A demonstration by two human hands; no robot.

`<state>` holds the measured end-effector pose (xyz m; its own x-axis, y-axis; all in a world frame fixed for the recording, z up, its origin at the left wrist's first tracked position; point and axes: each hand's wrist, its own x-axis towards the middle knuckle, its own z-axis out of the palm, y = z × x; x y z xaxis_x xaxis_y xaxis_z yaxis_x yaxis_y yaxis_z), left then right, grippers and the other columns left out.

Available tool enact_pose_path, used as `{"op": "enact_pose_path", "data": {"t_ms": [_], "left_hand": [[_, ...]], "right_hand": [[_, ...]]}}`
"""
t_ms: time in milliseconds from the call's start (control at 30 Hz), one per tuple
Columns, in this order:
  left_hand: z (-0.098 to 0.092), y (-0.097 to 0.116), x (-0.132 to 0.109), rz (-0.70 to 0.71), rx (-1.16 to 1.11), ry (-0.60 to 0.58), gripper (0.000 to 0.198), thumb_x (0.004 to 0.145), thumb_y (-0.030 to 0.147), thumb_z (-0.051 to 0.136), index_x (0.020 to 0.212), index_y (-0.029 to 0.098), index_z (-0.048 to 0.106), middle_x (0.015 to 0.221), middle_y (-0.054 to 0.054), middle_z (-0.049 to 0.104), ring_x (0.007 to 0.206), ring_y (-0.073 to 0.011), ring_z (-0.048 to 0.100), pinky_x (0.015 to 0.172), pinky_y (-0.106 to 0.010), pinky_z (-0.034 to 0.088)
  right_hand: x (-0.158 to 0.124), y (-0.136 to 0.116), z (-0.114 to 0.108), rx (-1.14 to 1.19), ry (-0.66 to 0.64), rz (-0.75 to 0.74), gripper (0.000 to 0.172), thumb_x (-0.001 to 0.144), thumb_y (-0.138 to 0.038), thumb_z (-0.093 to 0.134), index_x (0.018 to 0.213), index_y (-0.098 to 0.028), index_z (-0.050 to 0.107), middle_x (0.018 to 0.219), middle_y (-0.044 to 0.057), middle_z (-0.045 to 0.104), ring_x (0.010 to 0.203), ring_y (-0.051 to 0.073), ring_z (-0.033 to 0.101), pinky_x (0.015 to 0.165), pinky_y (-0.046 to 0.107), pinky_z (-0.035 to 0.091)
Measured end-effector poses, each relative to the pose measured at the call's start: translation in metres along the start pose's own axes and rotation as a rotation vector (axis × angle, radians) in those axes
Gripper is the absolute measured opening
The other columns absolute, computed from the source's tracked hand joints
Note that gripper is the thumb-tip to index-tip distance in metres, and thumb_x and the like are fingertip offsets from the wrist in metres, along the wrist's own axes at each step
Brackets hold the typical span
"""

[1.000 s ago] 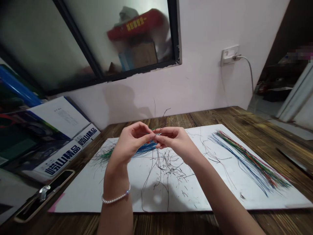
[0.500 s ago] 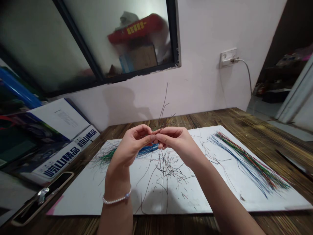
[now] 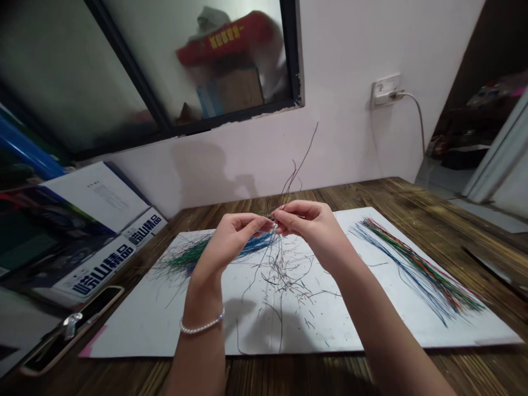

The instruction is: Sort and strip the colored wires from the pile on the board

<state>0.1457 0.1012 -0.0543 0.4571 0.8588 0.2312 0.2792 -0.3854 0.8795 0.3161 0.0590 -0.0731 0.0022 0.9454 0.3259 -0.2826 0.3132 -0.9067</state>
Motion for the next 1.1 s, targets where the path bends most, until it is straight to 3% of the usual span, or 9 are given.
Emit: {"op": "enact_pose_path", "data": {"t_ms": [167,400,667,733,833,900,1000,1100], "left_hand": [[0.004,0.011,-0.007,0.026,-0.177,-0.201,0.026,0.087,0.036,0.054,0.092,0.016,0.069,0.087,-0.008,0.07,0.087,-0.0179,0.065,0.08,-0.031,0.049],[0.005,0.011,-0.005,-0.032,-0.233,-0.271,0.017,0.08,0.03,0.065,0.086,0.015,0.062,0.083,-0.006,0.067,0.072,-0.0142,0.065,0.068,-0.026,0.049],[0.002,0.011,-0.006,-0.089,-0.39,-0.367,0.029,0.08,0.027,0.065,0.106,0.018,0.055,0.081,-0.008,0.072,0.083,-0.0199,0.068,0.078,-0.033,0.05],[-0.002,0.01,-0.006,-0.1,-0.375,-0.359,0.025,0.079,0.027,0.066,0.101,0.018,0.059,0.072,-0.005,0.071,0.074,-0.0171,0.068,0.074,-0.031,0.051],[-0.008,0.01,-0.006,-0.088,-0.26,-0.349,0.008,0.077,0.023,0.067,0.077,0.017,0.064,0.063,-0.002,0.067,0.064,-0.0128,0.064,0.064,-0.024,0.049],[-0.01,0.01,-0.007,-0.083,-0.153,-0.364,0.013,0.077,0.02,0.065,0.065,0.016,0.063,0.062,-0.003,0.066,0.063,-0.0118,0.063,0.059,-0.021,0.047],[-0.011,0.01,-0.007,-0.094,-0.04,-0.341,0.017,0.078,0.016,0.06,0.061,0.017,0.063,0.063,-0.003,0.066,0.062,-0.0119,0.062,0.056,-0.021,0.046],[-0.011,0.008,-0.007,-0.089,0.0,-0.216,0.015,0.075,0.016,0.063,0.061,0.017,0.064,0.058,-0.001,0.064,0.059,-0.011,0.06,0.057,-0.02,0.046]], "right_hand": [[0.0,0.001,0.004,-0.025,-0.022,-0.013,0.007,0.076,-0.021,0.071,0.075,-0.015,0.069,0.07,0.003,0.065,0.064,0.013,0.06,0.06,0.026,0.048],[0.0,0.003,0.004,-0.029,-0.056,-0.033,0.005,0.077,-0.021,0.069,0.077,-0.016,0.068,0.073,0.002,0.061,0.064,0.012,0.054,0.057,0.026,0.044],[-0.001,-0.001,0.006,0.049,-0.051,-0.052,0.006,0.073,-0.017,0.072,0.067,-0.018,0.071,0.077,0.001,0.063,0.058,0.007,0.049,0.049,0.021,0.037],[-0.001,-0.001,0.008,0.027,-0.047,-0.087,0.007,0.072,-0.017,0.073,0.065,-0.018,0.071,0.075,0.0,0.063,0.06,0.007,0.051,0.05,0.021,0.037],[-0.001,0.0,0.011,-0.026,-0.087,-0.093,0.009,0.07,-0.019,0.074,0.062,-0.018,0.071,0.071,0.002,0.063,0.067,0.013,0.058,0.059,0.027,0.045],[0.001,0.002,0.013,-0.099,-0.135,-0.078,0.009,0.069,-0.019,0.073,0.061,-0.018,0.07,0.07,0.002,0.063,0.067,0.015,0.06,0.06,0.03,0.046],[0.002,0.003,0.012,-0.258,-0.173,-0.086,0.01,0.071,-0.014,0.069,0.062,-0.017,0.069,0.068,0.002,0.063,0.064,0.014,0.059,0.058,0.028,0.045],[0.002,-0.004,0.003,-0.339,-0.226,-0.07,0.01,0.079,-0.021,0.064,0.078,-0.018,0.073,0.072,0.002,0.066,0.065,0.013,0.059,0.057,0.026,0.045]]}}
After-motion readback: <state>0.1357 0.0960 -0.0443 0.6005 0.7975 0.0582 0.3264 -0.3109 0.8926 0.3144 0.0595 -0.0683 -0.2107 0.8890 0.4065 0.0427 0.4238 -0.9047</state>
